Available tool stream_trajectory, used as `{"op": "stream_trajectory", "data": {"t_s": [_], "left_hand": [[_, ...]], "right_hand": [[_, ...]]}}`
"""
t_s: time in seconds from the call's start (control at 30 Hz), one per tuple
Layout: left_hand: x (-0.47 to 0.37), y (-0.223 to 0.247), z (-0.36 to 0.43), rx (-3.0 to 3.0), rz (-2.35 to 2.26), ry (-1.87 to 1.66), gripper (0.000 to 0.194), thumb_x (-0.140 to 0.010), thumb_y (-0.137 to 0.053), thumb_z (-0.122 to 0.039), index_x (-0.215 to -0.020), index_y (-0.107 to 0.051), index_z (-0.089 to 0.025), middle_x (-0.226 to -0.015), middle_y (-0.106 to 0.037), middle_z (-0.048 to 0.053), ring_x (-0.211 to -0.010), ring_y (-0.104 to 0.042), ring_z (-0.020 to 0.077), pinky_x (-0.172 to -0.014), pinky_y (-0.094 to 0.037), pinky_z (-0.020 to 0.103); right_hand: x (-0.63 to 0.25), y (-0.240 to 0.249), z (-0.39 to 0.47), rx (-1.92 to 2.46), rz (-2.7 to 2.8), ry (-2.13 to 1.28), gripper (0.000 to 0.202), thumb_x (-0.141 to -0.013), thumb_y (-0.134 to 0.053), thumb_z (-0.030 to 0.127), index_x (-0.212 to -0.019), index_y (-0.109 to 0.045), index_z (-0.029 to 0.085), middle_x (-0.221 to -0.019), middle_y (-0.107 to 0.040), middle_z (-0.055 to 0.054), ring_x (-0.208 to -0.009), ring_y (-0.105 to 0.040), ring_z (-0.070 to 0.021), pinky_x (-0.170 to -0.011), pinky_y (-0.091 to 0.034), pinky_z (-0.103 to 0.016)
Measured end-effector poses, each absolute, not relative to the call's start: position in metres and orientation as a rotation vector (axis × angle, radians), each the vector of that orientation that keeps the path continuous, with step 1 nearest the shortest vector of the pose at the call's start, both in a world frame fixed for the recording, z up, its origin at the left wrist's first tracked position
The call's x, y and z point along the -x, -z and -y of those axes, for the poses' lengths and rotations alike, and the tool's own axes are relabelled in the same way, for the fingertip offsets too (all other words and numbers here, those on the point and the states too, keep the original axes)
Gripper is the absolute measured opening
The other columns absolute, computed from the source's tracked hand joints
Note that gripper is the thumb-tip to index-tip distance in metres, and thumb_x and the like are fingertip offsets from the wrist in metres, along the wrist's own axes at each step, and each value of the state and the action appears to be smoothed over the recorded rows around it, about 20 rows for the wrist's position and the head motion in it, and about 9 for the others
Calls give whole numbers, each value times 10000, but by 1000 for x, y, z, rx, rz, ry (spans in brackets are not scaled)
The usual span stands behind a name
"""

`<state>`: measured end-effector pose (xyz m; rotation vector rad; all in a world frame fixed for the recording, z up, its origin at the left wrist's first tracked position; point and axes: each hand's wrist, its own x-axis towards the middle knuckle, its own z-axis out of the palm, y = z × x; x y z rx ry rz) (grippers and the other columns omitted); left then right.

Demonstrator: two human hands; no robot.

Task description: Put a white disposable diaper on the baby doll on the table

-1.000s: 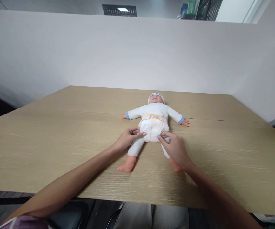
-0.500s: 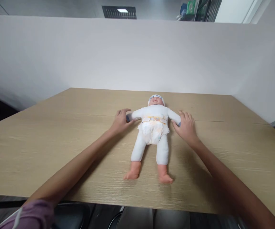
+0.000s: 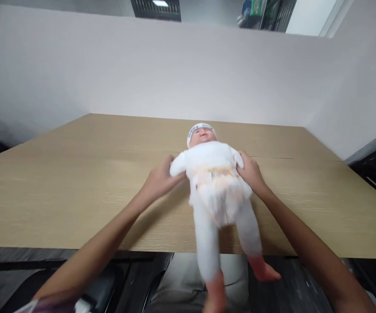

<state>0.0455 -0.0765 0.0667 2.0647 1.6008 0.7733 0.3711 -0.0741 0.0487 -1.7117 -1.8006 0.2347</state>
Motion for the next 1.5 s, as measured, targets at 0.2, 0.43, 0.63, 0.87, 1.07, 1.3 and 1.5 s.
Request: {"op": "stream_trajectory", "data": {"t_s": [0.2,0.43,0.63,0.87,1.07,1.3,1.5], "left_hand": [[-42,-14,266,-2121,-1254,-726,383,-769,-760,-342,-1113,-608,-271,-994,-731,75,-893,-679,304,-744,-517,371],[-9,87,382,-2218,-1084,-396,228,-798,-690,-363,-993,-652,-251,-903,-721,94,-826,-686,320,-801,-533,432],[21,70,427,-1906,-1233,-301,550,-635,-706,-179,-1166,-693,-320,-1127,-787,57,-1040,-729,348,-906,-576,417],[21,67,423,-1889,-1434,-222,482,-862,-720,-441,-1294,-639,-246,-1022,-808,77,-969,-771,350,-837,-569,425],[26,56,415,-2269,-1511,-393,505,-910,-730,-710,-1046,-677,-226,-905,-765,64,-858,-713,321,-818,-537,442],[-32,11,360,-2285,-958,-776,339,-1076,-628,-413,-1361,-588,-233,-1394,-690,124,-1289,-631,297,-1104,-481,456],[-102,23,347,-2315,-483,-424,326,-1062,-647,-513,-1187,-707,-217,-1125,-770,85,-1062,-677,264,-972,-492,389]], "right_hand": [[-395,-60,214,1451,1890,-582,422,-882,-637,295,-1289,-748,264,-1258,-800,-75,-1085,-748,-291,-901,-583,-373],[-377,-5,341,1542,1962,-727,599,-812,-576,102,-1330,-744,351,-1309,-774,-46,-1213,-719,-299,-1022,-598,-435],[-330,42,365,1478,2040,-742,524,-850,-537,67,-1289,-730,277,-1226,-784,-66,-1172,-716,-271,-1014,-598,-416],[-329,87,353,1499,2123,-764,497,-901,-619,134,-1368,-730,263,-1375,-759,-88,-1301,-691,-265,-1133,-551,-479],[-344,82,396,1517,1812,-1125,381,-1066,-576,501,-1161,-793,203,-1105,-797,-100,-1028,-749,-260,-940,-594,-386],[-336,74,414,1518,1803,-1113,368,-1060,-595,495,-1172,-811,219,-1147,-800,-99,-1069,-747,-268,-950,-567,-364],[-342,77,413,1535,1799,-1086,345,-1044,-582,435,-1105,-829,203,-1090,-836,-99,-1041,-772,-279,-929,-598,-375]]}}
